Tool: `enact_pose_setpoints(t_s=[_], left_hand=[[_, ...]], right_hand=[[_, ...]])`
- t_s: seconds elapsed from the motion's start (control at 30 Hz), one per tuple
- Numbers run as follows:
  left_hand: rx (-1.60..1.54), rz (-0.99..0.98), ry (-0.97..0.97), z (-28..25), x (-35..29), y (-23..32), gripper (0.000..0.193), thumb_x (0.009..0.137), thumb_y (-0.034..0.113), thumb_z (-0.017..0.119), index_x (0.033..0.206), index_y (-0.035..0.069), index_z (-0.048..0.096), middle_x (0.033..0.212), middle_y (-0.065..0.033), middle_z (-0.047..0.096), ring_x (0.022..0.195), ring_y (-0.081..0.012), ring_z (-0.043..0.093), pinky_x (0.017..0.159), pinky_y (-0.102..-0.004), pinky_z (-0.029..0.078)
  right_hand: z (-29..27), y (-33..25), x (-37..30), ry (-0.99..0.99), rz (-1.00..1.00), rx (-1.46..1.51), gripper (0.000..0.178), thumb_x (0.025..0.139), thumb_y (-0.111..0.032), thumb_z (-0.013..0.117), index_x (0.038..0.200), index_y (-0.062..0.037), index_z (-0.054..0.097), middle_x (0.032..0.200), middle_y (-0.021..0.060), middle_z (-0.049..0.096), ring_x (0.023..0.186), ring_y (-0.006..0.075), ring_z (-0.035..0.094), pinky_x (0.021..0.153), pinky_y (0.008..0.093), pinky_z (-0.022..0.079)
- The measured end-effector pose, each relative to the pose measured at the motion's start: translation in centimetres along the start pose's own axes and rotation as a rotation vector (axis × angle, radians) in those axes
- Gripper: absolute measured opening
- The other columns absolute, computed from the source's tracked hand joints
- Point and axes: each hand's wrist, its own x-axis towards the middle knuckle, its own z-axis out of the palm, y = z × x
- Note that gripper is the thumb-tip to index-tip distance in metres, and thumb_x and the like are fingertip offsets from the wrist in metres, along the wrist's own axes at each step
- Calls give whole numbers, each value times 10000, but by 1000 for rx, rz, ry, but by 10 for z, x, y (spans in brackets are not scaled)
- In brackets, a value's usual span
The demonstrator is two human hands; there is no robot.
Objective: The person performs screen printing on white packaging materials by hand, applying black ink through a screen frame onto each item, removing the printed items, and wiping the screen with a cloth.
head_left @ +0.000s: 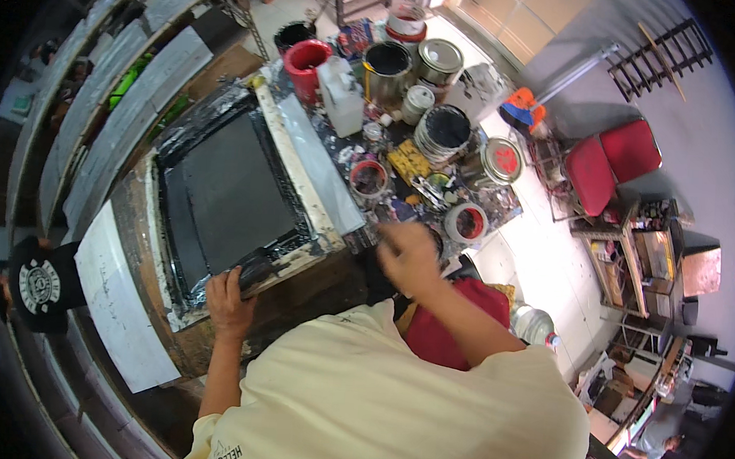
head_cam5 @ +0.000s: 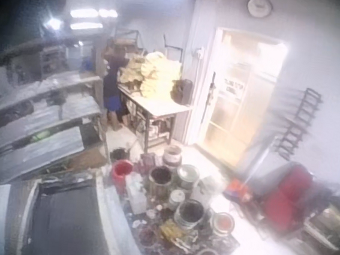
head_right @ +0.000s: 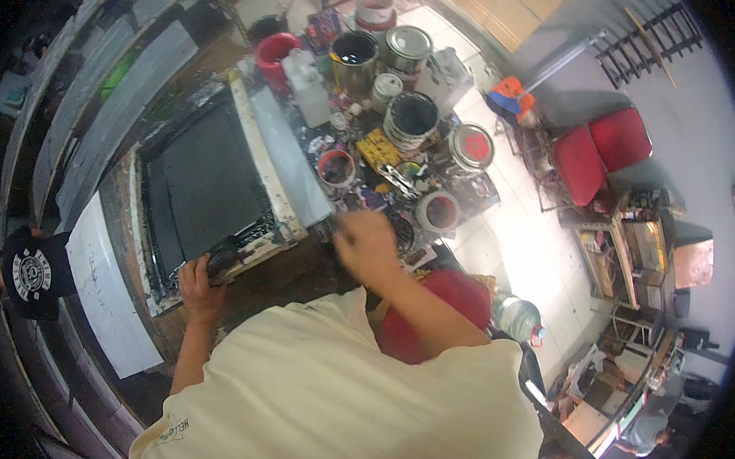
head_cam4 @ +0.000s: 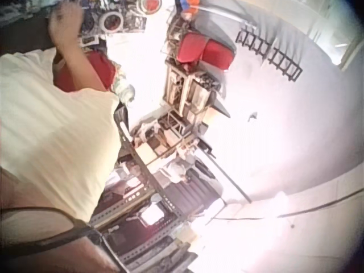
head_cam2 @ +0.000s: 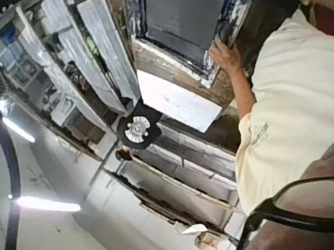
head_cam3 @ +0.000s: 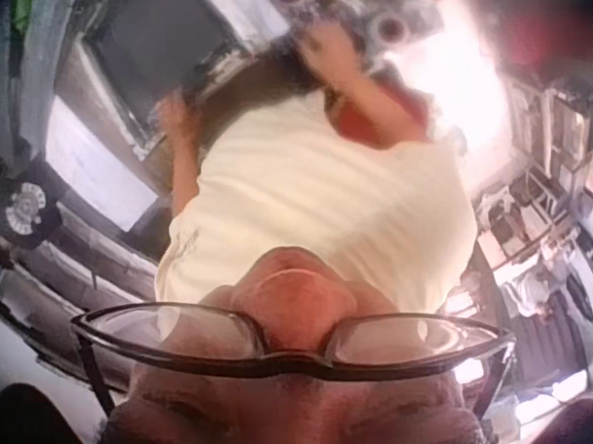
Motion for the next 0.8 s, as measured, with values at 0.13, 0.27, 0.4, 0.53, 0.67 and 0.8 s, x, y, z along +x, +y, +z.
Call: enact_pose_setpoints(t_s=[0.13, 0.27, 0.4, 0.53, 0.67, 0.8], left_hand=[[61, -19, 12, 1, 2, 7, 769, 527, 47, 903, 1244, 55, 623, 1112, -160, 594, 1020, -387, 582, 889, -500, 478], [74, -8, 17, 5, 1, 4, 755, 531, 51, 905, 1232, 58, 626, 1104, -160, 591, 1011, -389, 577, 898, -505, 474], [90, -22, -21, -2, 3, 2, 767, 523, 52, 909, 1235, 62, 625, 1109, -157, 591, 1019, -386, 576, 906, -517, 467], [68, 3, 3, 1, 1, -2, 790, 507, 58, 918, 1240, 67, 625, 1114, -153, 593, 1021, -383, 575, 898, -516, 462], [38, 25, -5, 2, 2, -6, 780, 507, 72, 918, 1235, 68, 637, 1101, -142, 594, 1014, -372, 578, 880, -503, 461], [6, 29, 6, 3, -4, -12, 759, 516, 97, 911, 1228, 76, 651, 1083, -118, 593, 1001, -346, 581, 872, -486, 458]], right_hand=[[-90, 92, 21, 376, 443, -117, 331, 867, -122, 699, 1169, 11, 733, 982, 198, 742, 865, 247, 709, 812, 380, 547], [-113, 115, -3, 119, 514, -278, 273, 889, -156, 647, 1130, -97, 760, 1017, 202, 741, 896, 417, 707, 827, 483, 547], [-49, 97, -60, -328, 343, -456, 341, 854, -160, 712, 1192, -127, 747, 1031, 143, 706, 998, 351, 671, 858, 471, 552], [-13, 103, -72, -284, 257, -694, 401, 819, -157, 757, 1219, -149, 736, 1049, 74, 676, 1002, 314, 637, 888, 438, 527], [-3, 127, -76, -286, 332, -640, 351, 816, -155, 740, 1164, -111, 740, 1002, 106, 681, 969, 336, 659, 832, 454, 547], [-14, 120, -61, -128, 442, -666, 262, 802, -134, 707, 1053, -71, 746, 973, 167, 693, 907, 394, 691, 789, 501, 559]])
